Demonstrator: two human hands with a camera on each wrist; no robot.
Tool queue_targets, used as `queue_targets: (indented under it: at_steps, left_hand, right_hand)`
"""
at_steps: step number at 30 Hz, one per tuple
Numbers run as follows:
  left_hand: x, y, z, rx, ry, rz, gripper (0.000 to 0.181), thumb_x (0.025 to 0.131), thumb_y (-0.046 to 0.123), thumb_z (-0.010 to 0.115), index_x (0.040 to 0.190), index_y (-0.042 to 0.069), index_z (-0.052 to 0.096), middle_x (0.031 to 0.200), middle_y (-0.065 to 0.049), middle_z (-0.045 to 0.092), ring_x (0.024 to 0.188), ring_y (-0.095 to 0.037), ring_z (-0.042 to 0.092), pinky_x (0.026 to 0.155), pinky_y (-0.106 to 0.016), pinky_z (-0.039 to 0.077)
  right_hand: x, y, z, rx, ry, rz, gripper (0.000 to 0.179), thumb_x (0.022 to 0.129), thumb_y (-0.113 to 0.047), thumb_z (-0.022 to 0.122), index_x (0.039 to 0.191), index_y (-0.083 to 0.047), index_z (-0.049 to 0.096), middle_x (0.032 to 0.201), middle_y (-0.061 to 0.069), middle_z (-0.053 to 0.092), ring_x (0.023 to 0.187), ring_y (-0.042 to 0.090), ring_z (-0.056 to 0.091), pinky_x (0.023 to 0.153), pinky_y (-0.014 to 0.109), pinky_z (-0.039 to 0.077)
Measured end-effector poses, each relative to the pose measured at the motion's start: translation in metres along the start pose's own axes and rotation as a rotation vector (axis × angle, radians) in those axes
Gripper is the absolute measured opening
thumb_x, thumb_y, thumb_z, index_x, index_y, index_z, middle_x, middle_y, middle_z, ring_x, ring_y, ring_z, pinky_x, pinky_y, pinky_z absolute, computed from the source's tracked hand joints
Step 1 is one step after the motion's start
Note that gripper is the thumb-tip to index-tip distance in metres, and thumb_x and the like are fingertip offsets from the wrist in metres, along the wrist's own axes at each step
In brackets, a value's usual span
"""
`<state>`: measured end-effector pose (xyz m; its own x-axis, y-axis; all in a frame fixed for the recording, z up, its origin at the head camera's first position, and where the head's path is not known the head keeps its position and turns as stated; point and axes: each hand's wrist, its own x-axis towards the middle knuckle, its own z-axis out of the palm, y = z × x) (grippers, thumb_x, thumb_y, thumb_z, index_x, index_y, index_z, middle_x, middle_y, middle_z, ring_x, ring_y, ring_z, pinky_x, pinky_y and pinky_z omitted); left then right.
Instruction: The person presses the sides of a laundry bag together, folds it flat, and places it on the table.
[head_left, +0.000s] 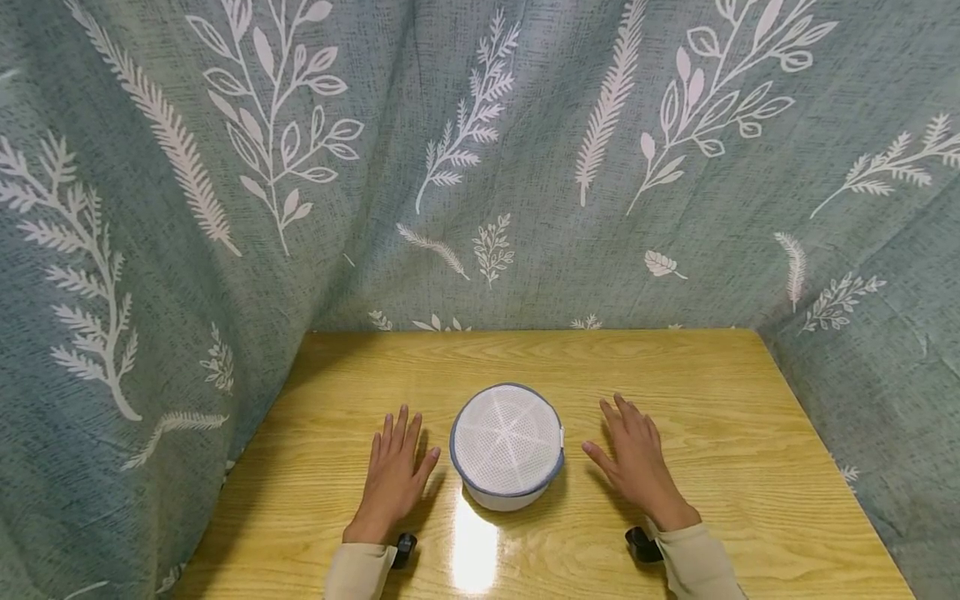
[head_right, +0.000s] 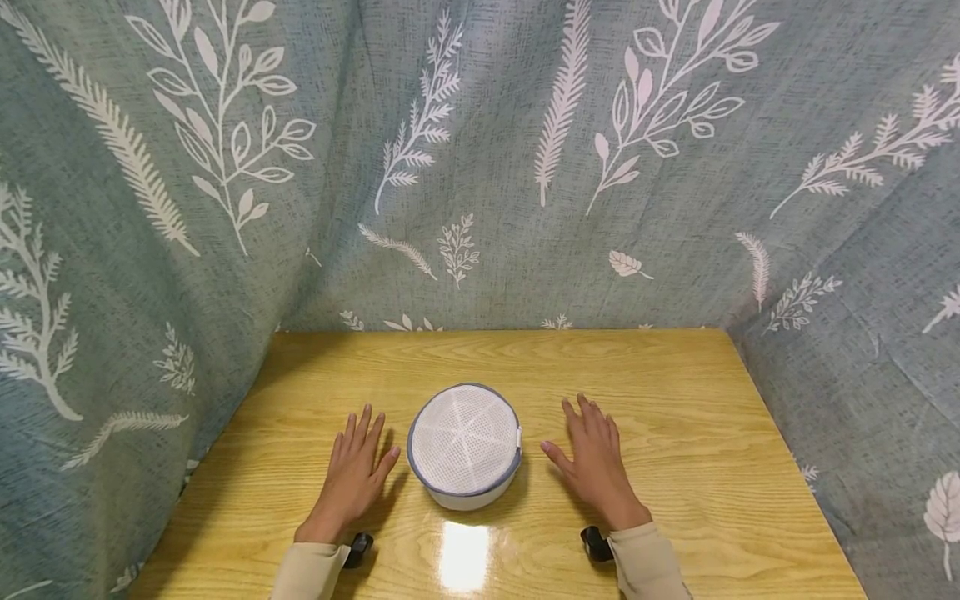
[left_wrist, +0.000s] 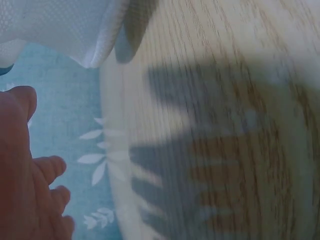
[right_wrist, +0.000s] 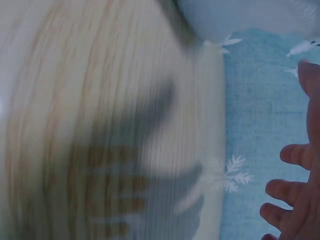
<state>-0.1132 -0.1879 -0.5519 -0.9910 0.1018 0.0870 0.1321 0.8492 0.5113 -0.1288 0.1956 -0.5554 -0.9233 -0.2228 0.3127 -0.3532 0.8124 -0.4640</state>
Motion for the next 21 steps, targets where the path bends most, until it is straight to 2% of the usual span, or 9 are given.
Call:
queue_targets:
  at_steps: [4, 11, 21]
  left_hand:
    - [0.000, 0.004, 0.000, 0.006, 0.007, 0.006, 0.071, 0.109, 0.038, 0.056, 0.163, -0.003, 0.035, 0.174, -0.025, 0.018, 0.160, -0.051, 0.010, 0.127, -0.068, 0.009]
    - [-0.001, 0.013, 0.000, -0.080, 0.013, 0.030, 0.066, 0.112, 0.034, 0.052, 0.162, -0.004, 0.035, 0.173, -0.027, 0.020, 0.159, -0.053, 0.010, 0.126, -0.070, 0.009]
    - [-0.003, 0.024, 0.001, -0.138, 0.062, 0.087, 0.062, 0.113, 0.032, 0.048, 0.162, -0.004, 0.036, 0.172, -0.025, 0.023, 0.158, -0.053, 0.015, 0.124, -0.072, 0.013]
  right_hand:
    - [0.001, -0.005, 0.003, 0.071, 0.001, 0.005, 0.069, 0.103, -0.030, 0.070, 0.156, 0.006, 0.044, 0.160, 0.036, 0.038, 0.145, 0.057, 0.037, 0.114, 0.077, 0.025]
    - [0.004, -0.018, 0.007, 0.214, 0.010, 0.012, 0.061, 0.106, -0.022, 0.065, 0.156, 0.006, 0.045, 0.160, 0.034, 0.041, 0.145, 0.055, 0.039, 0.112, 0.078, 0.025]
    - [0.008, -0.033, 0.009, 0.225, 0.067, -0.050, 0.053, 0.108, -0.021, 0.061, 0.154, 0.004, 0.049, 0.157, 0.030, 0.047, 0.140, 0.053, 0.047, 0.111, 0.075, 0.031]
